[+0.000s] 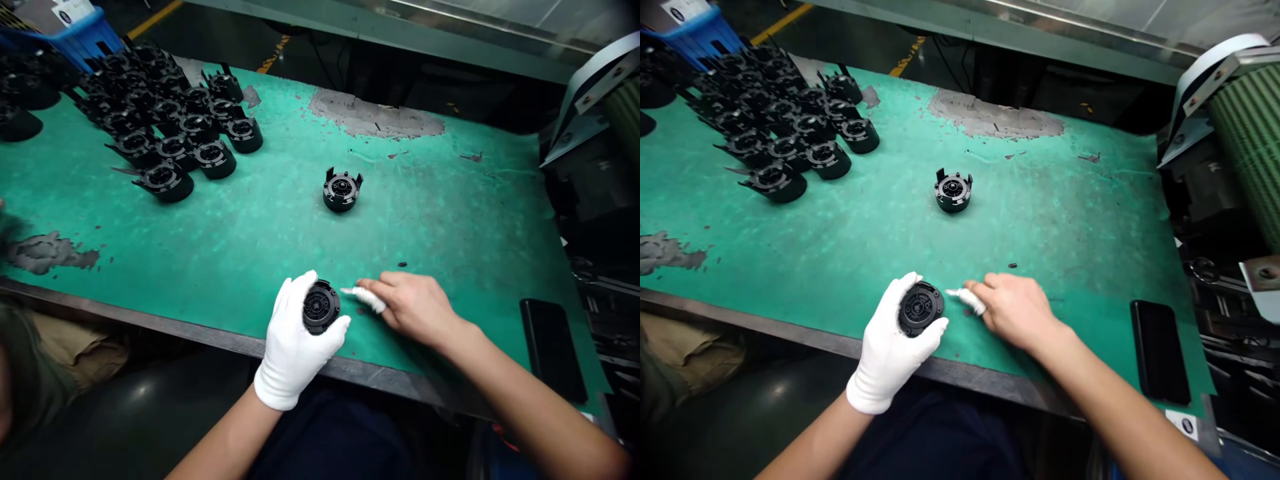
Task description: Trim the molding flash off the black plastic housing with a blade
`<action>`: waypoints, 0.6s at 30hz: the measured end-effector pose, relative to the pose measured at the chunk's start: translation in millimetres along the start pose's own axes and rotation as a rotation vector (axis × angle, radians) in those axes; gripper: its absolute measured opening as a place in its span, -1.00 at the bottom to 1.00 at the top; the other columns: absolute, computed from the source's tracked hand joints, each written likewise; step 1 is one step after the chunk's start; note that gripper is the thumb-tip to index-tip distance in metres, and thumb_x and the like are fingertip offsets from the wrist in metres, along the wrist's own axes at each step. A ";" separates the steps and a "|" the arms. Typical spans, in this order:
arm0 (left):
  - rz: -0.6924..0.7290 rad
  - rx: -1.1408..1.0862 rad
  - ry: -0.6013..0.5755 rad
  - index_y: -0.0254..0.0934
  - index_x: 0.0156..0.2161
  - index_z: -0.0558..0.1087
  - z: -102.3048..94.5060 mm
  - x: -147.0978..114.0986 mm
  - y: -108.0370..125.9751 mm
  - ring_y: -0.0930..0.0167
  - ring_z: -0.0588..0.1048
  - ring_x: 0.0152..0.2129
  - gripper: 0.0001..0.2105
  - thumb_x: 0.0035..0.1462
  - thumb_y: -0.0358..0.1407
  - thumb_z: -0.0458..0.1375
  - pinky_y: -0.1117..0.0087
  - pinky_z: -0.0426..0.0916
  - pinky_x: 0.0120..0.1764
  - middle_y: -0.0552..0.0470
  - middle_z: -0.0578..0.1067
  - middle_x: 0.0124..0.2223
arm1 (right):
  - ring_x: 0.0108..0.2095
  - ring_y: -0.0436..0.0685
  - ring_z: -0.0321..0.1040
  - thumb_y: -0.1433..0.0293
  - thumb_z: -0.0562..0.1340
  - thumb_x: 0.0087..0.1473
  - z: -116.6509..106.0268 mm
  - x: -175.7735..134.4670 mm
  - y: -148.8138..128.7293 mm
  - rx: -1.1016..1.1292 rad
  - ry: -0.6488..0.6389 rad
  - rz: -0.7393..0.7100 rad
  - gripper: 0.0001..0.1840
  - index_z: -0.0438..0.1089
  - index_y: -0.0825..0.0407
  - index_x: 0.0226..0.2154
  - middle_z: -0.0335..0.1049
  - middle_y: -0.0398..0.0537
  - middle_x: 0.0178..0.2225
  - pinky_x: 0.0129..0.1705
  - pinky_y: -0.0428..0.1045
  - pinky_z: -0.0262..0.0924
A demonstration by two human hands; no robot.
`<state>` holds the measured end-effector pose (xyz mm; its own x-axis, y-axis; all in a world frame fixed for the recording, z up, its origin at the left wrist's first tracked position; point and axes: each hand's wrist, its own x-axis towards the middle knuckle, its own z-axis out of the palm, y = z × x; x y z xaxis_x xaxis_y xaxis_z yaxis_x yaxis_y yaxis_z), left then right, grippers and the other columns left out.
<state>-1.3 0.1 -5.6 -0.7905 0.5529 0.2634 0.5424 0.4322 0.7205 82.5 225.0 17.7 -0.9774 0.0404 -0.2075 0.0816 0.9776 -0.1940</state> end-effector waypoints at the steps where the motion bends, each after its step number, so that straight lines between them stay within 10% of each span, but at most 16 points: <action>1: -0.003 0.004 0.001 -0.24 0.22 0.24 1.0 -1.1 -0.8 0.19 0.39 0.14 -0.33 0.03 -0.17 0.35 0.02 0.22 0.29 -0.12 0.40 0.17 | -0.27 0.18 0.43 0.29 0.08 0.26 -1.2 4.0 5.6 -0.018 0.031 0.044 -0.58 0.38 -0.24 0.13 0.48 -0.13 -0.24 -0.43 0.03 0.00; 8: -0.140 -0.086 -0.007 -0.23 0.26 0.21 -2.6 3.2 -0.2 0.16 0.42 0.12 -0.21 -0.05 -0.12 0.40 0.05 0.29 0.24 -0.13 0.41 0.17 | -0.16 0.10 0.40 0.20 0.13 0.28 -2.2 -4.3 5.4 0.478 0.139 0.058 -0.62 0.38 -0.11 0.10 0.47 -0.09 -0.08 -0.13 0.00 0.21; 14: -0.519 -0.628 -0.469 -0.19 0.22 0.28 -54.5 12.2 14.1 0.26 0.56 -0.11 -0.48 0.29 0.05 0.06 0.19 0.52 -0.02 -0.10 0.53 0.00 | -0.35 0.01 0.21 0.18 0.39 0.06 36.3 -51.8 -82.9 1.197 0.078 0.021 -0.29 0.24 -0.17 0.24 0.27 -0.16 -0.31 -0.26 -0.07 0.18; 18: -0.430 -0.582 -0.574 -0.11 0.30 0.21 -70.5 -20.0 10.1 0.23 0.40 0.15 -0.47 0.38 0.07 -0.17 0.13 0.39 0.17 -0.11 0.35 0.25 | -0.44 -0.03 0.06 0.14 0.42 0.01 61.3 -75.2 -142.0 1.671 0.165 0.343 -0.43 0.36 -0.06 0.05 0.13 -0.23 -0.45 -0.37 -0.10 0.09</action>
<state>-0.1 -56.8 41.7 -0.5439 0.7636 -0.3479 -0.1168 0.3417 0.9325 156.4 70.5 2.0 -0.8725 0.3105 -0.3773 0.2705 -0.3361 -0.9021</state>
